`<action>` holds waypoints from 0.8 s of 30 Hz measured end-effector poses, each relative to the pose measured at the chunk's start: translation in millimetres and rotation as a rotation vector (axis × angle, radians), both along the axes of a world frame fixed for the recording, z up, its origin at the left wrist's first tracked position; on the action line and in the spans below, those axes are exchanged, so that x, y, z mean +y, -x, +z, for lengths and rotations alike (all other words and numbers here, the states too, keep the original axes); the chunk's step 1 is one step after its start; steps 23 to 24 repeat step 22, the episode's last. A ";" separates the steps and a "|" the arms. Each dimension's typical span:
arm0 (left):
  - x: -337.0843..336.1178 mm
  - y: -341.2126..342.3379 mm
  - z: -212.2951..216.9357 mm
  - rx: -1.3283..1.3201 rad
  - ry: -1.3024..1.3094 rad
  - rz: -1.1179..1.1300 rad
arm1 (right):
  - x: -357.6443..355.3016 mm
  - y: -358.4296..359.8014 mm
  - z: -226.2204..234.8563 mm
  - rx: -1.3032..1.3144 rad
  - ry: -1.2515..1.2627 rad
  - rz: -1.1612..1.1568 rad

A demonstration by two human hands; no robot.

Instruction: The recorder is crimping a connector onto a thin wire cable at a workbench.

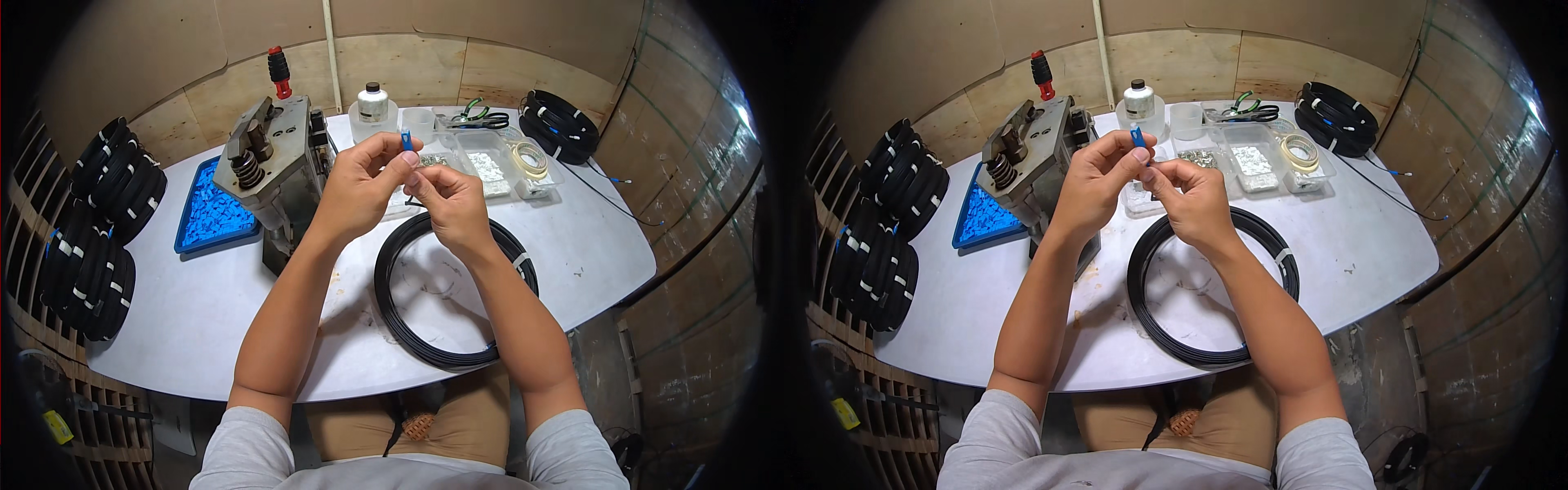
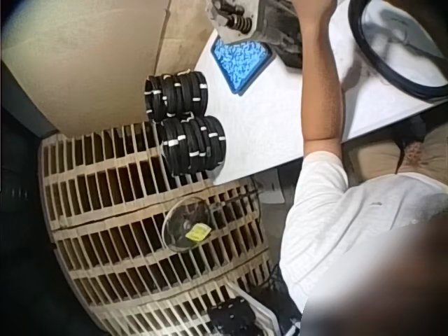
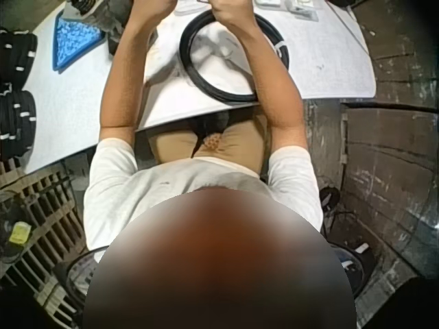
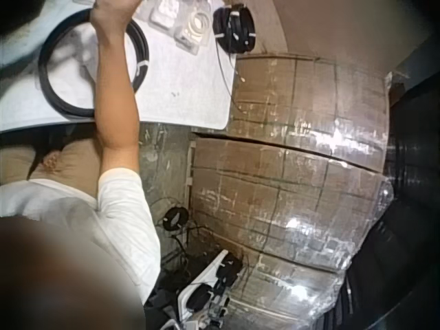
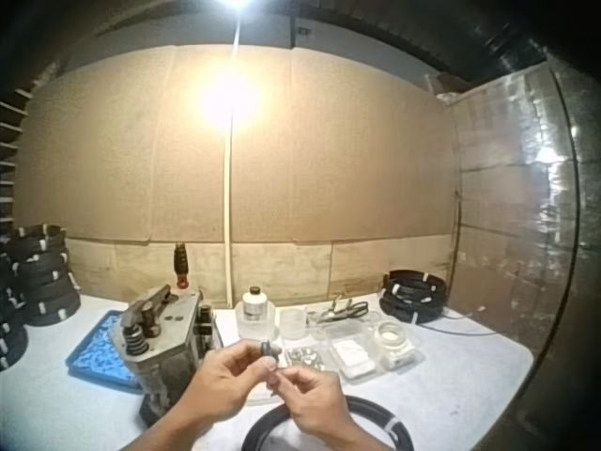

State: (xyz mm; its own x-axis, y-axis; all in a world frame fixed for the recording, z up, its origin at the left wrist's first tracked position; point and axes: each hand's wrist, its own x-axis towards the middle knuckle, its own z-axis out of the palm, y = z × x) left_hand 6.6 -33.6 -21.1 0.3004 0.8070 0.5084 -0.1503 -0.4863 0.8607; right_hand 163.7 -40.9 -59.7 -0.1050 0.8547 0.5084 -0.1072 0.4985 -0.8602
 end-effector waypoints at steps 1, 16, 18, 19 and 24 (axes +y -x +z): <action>0.8 -0.2 -1.3 0.000 0.000 0.001 | 0.1 0.4 0.4 0.000 0.000 0.001; 3.0 -4.6 -4.2 -0.072 -0.001 0.045 | 1.0 -0.5 1.2 0.008 0.029 -0.010; 0.9 -5.7 -1.8 -0.083 0.052 0.086 | 1.2 0.1 0.8 -0.023 0.039 -0.021; 0.9 -5.0 -1.7 -0.083 0.052 0.086 | 1.0 0.2 1.1 -0.023 0.039 -0.021; 2.1 -1.9 -3.0 -0.039 0.074 0.047 | 1.2 -0.4 1.8 -0.026 0.061 -0.008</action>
